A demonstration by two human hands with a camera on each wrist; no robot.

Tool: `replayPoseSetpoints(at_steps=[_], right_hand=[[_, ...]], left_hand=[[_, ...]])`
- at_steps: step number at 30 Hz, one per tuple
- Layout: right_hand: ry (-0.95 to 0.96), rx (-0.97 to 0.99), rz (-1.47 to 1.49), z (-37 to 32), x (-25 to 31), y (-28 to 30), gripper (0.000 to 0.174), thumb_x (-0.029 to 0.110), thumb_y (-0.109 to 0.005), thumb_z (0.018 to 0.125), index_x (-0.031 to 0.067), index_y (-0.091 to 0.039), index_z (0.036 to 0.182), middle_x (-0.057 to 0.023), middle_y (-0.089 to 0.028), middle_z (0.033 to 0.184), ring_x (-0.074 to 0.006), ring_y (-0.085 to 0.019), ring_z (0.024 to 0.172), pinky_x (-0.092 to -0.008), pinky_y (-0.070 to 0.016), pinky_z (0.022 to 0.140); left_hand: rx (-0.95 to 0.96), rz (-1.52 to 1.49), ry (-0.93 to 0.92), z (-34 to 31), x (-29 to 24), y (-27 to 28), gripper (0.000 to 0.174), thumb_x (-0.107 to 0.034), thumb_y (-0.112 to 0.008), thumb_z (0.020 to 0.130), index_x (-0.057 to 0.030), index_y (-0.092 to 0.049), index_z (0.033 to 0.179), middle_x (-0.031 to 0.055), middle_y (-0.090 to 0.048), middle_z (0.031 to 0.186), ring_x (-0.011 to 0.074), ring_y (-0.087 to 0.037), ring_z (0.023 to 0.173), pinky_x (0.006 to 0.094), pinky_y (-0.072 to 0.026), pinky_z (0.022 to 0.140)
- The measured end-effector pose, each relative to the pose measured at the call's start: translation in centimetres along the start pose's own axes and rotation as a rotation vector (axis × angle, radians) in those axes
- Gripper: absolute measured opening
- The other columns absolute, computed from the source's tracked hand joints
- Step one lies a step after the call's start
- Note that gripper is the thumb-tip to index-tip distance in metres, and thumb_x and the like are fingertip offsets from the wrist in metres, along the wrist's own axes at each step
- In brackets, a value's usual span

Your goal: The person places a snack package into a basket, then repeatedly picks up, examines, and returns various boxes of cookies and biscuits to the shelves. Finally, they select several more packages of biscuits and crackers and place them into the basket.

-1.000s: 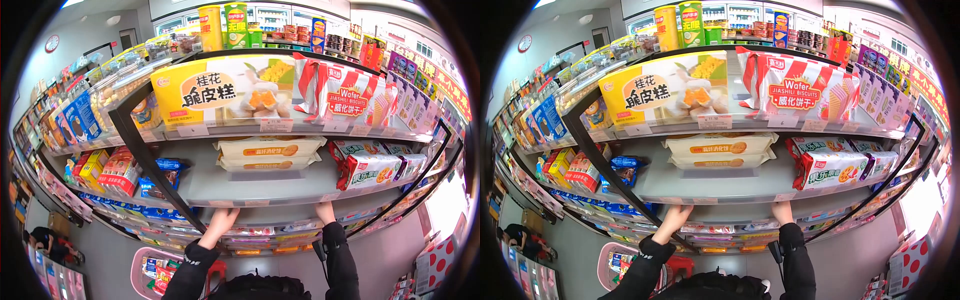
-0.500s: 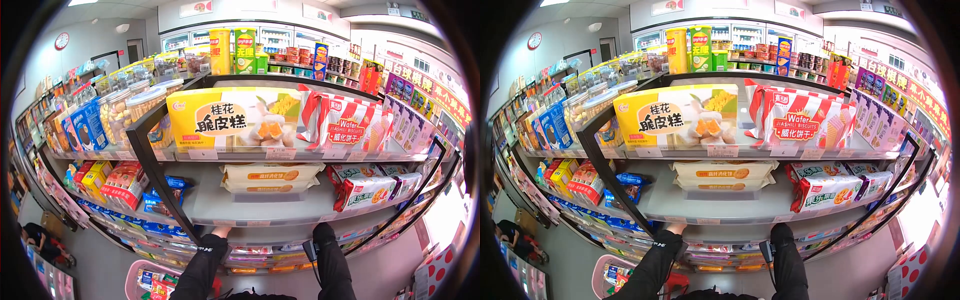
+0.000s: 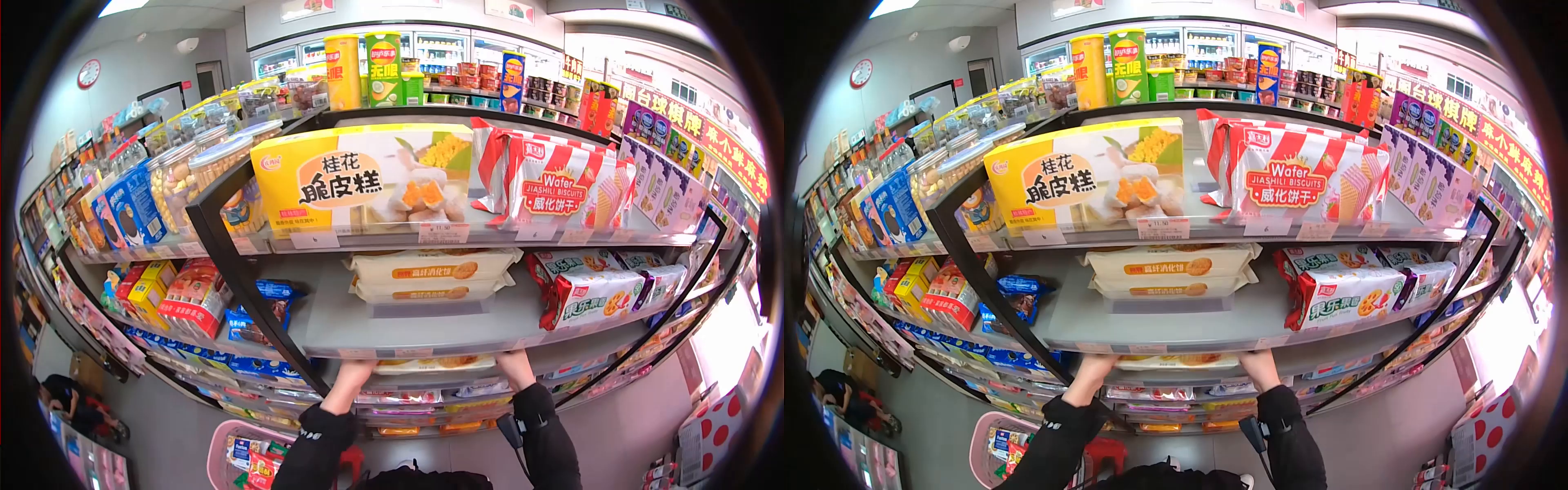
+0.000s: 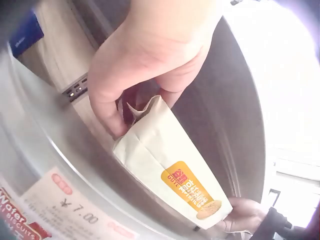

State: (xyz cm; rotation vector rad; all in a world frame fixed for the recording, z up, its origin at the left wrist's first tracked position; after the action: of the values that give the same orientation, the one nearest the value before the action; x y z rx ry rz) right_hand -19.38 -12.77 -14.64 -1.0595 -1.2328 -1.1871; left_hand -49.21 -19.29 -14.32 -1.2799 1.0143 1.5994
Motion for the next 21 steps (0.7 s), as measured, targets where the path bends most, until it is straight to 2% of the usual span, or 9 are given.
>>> replayPoseSetpoints(at_steps=[1,3,5,8,9,12,15,17,21], right_hand=[[-0.006,0.061,0.038,-1.1,1.0,-0.1,0.023,0.008,-0.055,0.075,-0.0009,-0.055,0.097,-0.0040,-0.057,0.086,-0.0127,-0.053,0.078,-0.0248,-0.0431,0.062],[-0.166,0.132,-0.041,-3.9,1.9,0.1,0.015,0.010,-0.059,0.076,-0.0045,-0.061,0.078,0.0035,-0.051,0.064,-0.0032,-0.043,0.059,-0.0191,-0.0321,0.051],[-0.123,0.135,-0.078,-6.3,1.7,0.1,0.018,0.011,-0.058,0.077,-0.0067,-0.060,0.082,0.0020,-0.053,0.066,-0.0040,-0.045,0.061,-0.0191,-0.0347,0.053],[-0.171,0.137,0.017,-10.0,0.7,0.0,0.017,0.008,-0.057,0.078,-0.0072,-0.060,0.085,-0.0007,-0.058,0.074,-0.0057,-0.050,0.070,-0.0201,-0.0400,0.064],[-0.248,0.112,0.020,-11.1,0.2,0.1,0.016,0.008,-0.059,0.077,-0.0062,-0.060,0.083,0.0008,-0.055,0.070,-0.0040,-0.047,0.066,-0.0194,-0.0373,0.058],[-0.125,0.080,0.029,-13.7,2.5,-0.2,0.014,0.007,-0.059,0.077,-0.0061,-0.060,0.084,-0.0034,-0.058,0.079,-0.0068,-0.050,0.071,-0.0199,-0.0393,0.063],[0.222,-0.002,-0.099,-14.3,6.8,0.3,0.014,0.003,-0.058,0.075,-0.0036,-0.060,0.086,-0.0084,-0.058,0.082,-0.0136,-0.054,0.073,-0.0228,-0.0409,0.066],[0.373,0.004,-0.266,-13.4,10.9,0.5,0.014,0.001,-0.058,0.073,-0.0035,-0.060,0.086,-0.0092,-0.058,0.080,-0.0140,-0.053,0.072,-0.0235,-0.0405,0.065],[0.540,-0.085,-0.168,-8.6,16.3,-0.3,0.014,0.001,-0.056,0.074,-0.0051,-0.058,0.087,-0.0093,-0.058,0.080,-0.0135,-0.051,0.069,-0.0224,-0.0390,0.063]], left_hand=[[0.031,-0.005,-0.012,-1.1,-0.6,0.2,0.022,-0.012,-0.057,0.079,0.0014,-0.051,0.096,0.0041,-0.055,0.086,0.0126,-0.050,0.081,0.0275,-0.0413,0.070],[0.070,-0.008,-0.017,-3.6,-1.1,1.0,0.021,-0.011,-0.057,0.079,0.0018,-0.052,0.095,0.0039,-0.055,0.084,0.0105,-0.051,0.078,0.0254,-0.0415,0.068],[0.125,-0.028,0.145,-6.3,-0.6,1.8,0.019,-0.008,-0.059,0.078,0.0017,-0.052,0.093,0.0031,-0.057,0.082,0.0081,-0.052,0.078,0.0228,-0.0429,0.065],[0.162,-0.066,0.121,-9.8,-0.4,2.4,0.019,-0.006,-0.056,0.080,0.0026,-0.050,0.096,0.0040,-0.058,0.084,0.0071,-0.054,0.078,0.0201,-0.0437,0.067],[0.155,-0.120,0.139,-10.8,-1.0,2.4,0.020,-0.003,-0.056,0.080,0.0023,-0.049,0.098,0.0035,-0.057,0.086,0.0086,-0.055,0.081,0.0210,-0.0446,0.070],[0.194,-0.221,0.124,-12.3,-1.4,2.9,0.024,0.000,-0.056,0.079,0.0029,-0.048,0.102,0.0067,-0.053,0.097,0.0120,-0.052,0.091,0.0239,-0.0446,0.077],[0.205,-0.220,-0.159,-12.0,-4.6,3.8,0.029,0.003,-0.056,0.077,0.0037,-0.047,0.105,0.0113,-0.043,0.112,0.0175,-0.044,0.105,0.0285,-0.0417,0.085],[0.170,-0.232,-0.337,-10.8,-8.1,3.9,0.028,0.002,-0.055,0.078,0.0037,-0.047,0.104,0.0103,-0.045,0.110,0.0179,-0.045,0.104,0.0303,-0.0400,0.087],[0.100,-0.207,-0.549,-6.2,-13.6,3.6,0.028,0.003,-0.053,0.079,0.0026,-0.045,0.106,0.0112,-0.044,0.112,0.0189,-0.045,0.104,0.0307,-0.0369,0.088]])
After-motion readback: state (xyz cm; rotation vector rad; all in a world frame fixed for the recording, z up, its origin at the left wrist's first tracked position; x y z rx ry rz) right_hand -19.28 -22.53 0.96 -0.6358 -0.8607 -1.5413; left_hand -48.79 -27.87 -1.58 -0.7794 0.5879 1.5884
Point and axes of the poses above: each hand's wrist, its own z-axis towards the middle knuckle, its own y-axis out of the back of the hand, x = y × z, the point moved 3 cm from there along z, towards the middle knuckle
